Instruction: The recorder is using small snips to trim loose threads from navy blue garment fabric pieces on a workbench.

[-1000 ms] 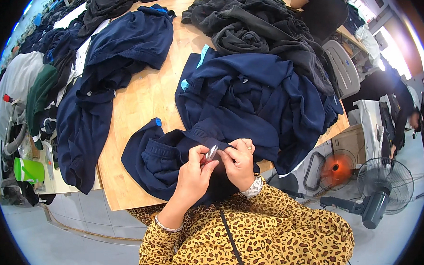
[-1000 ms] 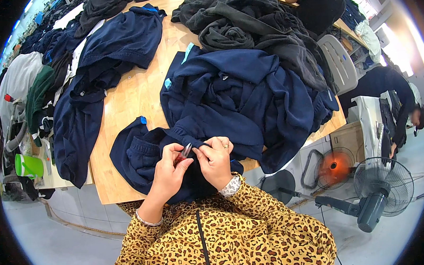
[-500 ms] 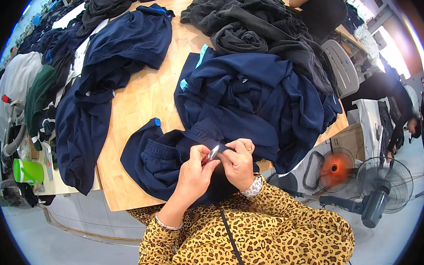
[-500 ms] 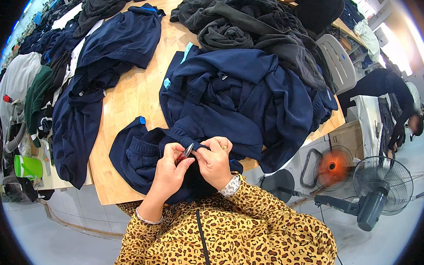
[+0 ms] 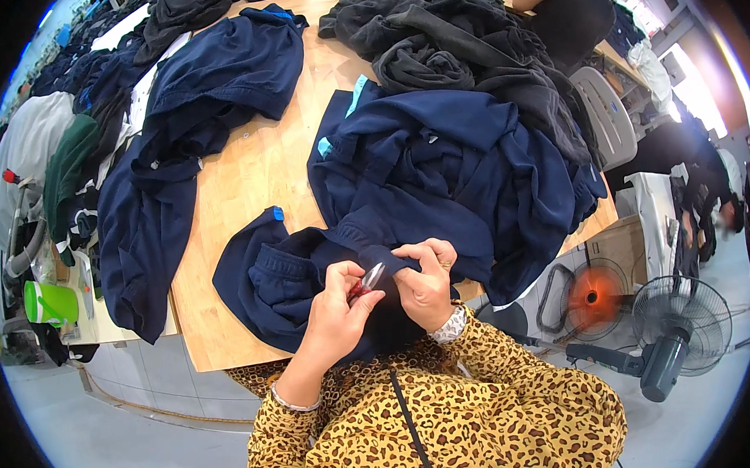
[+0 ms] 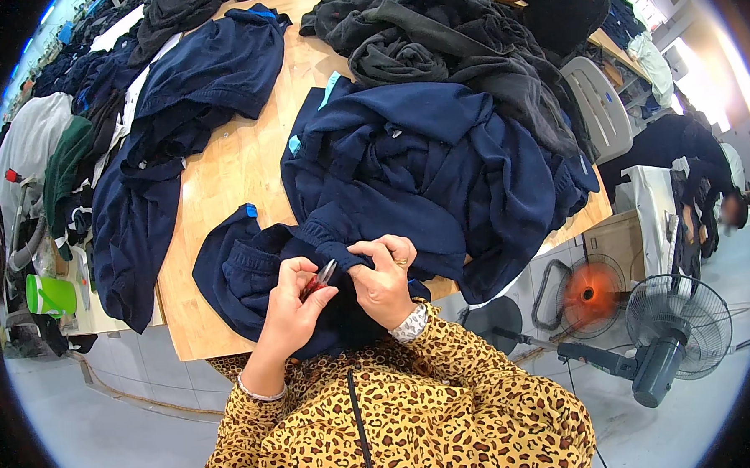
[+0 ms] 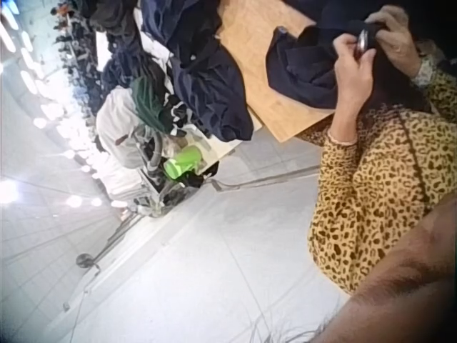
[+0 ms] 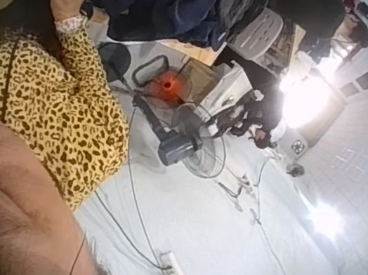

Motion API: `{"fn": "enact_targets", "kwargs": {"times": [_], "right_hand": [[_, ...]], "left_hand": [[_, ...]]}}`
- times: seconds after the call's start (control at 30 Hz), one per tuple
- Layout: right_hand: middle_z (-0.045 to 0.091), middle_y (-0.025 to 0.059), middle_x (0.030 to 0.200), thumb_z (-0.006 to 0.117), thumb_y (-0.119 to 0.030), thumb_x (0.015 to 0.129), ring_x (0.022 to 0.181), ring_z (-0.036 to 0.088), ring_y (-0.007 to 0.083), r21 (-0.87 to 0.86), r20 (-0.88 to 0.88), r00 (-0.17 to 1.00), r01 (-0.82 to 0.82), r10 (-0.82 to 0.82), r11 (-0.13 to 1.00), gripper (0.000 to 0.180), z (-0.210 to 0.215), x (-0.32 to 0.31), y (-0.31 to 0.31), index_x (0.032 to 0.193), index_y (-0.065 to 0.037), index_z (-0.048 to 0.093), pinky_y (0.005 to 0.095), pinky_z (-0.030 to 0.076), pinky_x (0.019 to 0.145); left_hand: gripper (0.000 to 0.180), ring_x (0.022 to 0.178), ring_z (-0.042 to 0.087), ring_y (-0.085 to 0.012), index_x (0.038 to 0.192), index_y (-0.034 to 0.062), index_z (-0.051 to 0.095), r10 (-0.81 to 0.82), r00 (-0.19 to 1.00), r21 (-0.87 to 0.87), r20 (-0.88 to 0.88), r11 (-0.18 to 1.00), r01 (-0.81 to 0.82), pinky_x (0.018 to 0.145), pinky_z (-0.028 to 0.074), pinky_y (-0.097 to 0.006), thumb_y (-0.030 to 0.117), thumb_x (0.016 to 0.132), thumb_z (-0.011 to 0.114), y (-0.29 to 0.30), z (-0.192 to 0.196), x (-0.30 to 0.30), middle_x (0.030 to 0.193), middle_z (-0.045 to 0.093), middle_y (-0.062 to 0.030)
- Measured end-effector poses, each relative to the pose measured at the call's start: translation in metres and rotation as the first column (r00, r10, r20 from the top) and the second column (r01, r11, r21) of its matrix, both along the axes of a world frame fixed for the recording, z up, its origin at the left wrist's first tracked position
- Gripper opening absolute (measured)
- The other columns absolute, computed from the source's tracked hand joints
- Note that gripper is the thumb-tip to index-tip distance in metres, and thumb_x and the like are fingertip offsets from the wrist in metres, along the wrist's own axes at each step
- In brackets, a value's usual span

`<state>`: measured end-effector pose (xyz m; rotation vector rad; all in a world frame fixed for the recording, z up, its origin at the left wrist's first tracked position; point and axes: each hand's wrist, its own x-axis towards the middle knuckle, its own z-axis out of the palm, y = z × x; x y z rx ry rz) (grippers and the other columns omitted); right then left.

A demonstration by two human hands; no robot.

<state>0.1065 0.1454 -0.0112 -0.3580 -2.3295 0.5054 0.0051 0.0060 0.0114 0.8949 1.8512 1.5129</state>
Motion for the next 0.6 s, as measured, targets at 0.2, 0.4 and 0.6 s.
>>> {"fn": "enact_targets", "kwargs": {"times": [0.2, 0.4, 0.6], "right_hand": [[0.061, -0.0015, 0.101, 0.067, -0.004, 0.059, 0.099, 0.047, 0.0242, 0.084, -0.024, 1.0, -0.016, 0.019, 0.996, 0.019, -0.001, 0.0004, 0.0033, 0.076, -0.013, 0.068, 0.0412, 0.032, 0.09], [0.061, -0.0018, 0.1, 0.068, -0.006, 0.06, 0.1, 0.047, 0.0241, 0.119, -0.028, 0.999, -0.021, 0.025, 0.993, 0.014, 0.0004, -0.0012, 0.0054, 0.074, -0.012, 0.068, 0.0413, 0.032, 0.09], [0.061, -0.0019, 0.1, 0.068, -0.006, 0.06, 0.101, 0.046, 0.0244, 0.051, -0.002, 0.999, -0.041, 0.041, 0.998, 0.013, -0.0018, -0.0005, 0.0066, 0.071, -0.012, 0.067, 0.0415, 0.031, 0.091]], "left_hand": [[0.035, 0.063, 0.054, -0.0129, 0.106, 0.0019, 0.041, -0.025, 0.992, -0.049, -0.121, 0.999, 0.019, 0.059, 0.045, -0.026, 0.009, 0.085, 0.068, 0.0014, 0.0069, 0.0056, 0.074, 0.06, -0.0095], [0.034, 0.063, 0.056, -0.0149, 0.106, 0.0016, 0.042, -0.03, 0.991, -0.019, -0.127, 0.999, 0.028, 0.059, 0.046, -0.026, 0.009, 0.085, 0.068, 0.0034, 0.0057, 0.0042, 0.075, 0.06, -0.0102], [0.035, 0.063, 0.056, -0.0146, 0.107, 0.0019, 0.041, -0.04, 0.985, -0.034, -0.166, 0.999, 0.035, 0.06, 0.046, -0.026, 0.008, 0.085, 0.068, 0.0009, 0.0044, 0.0019, 0.075, 0.06, -0.01]]}}
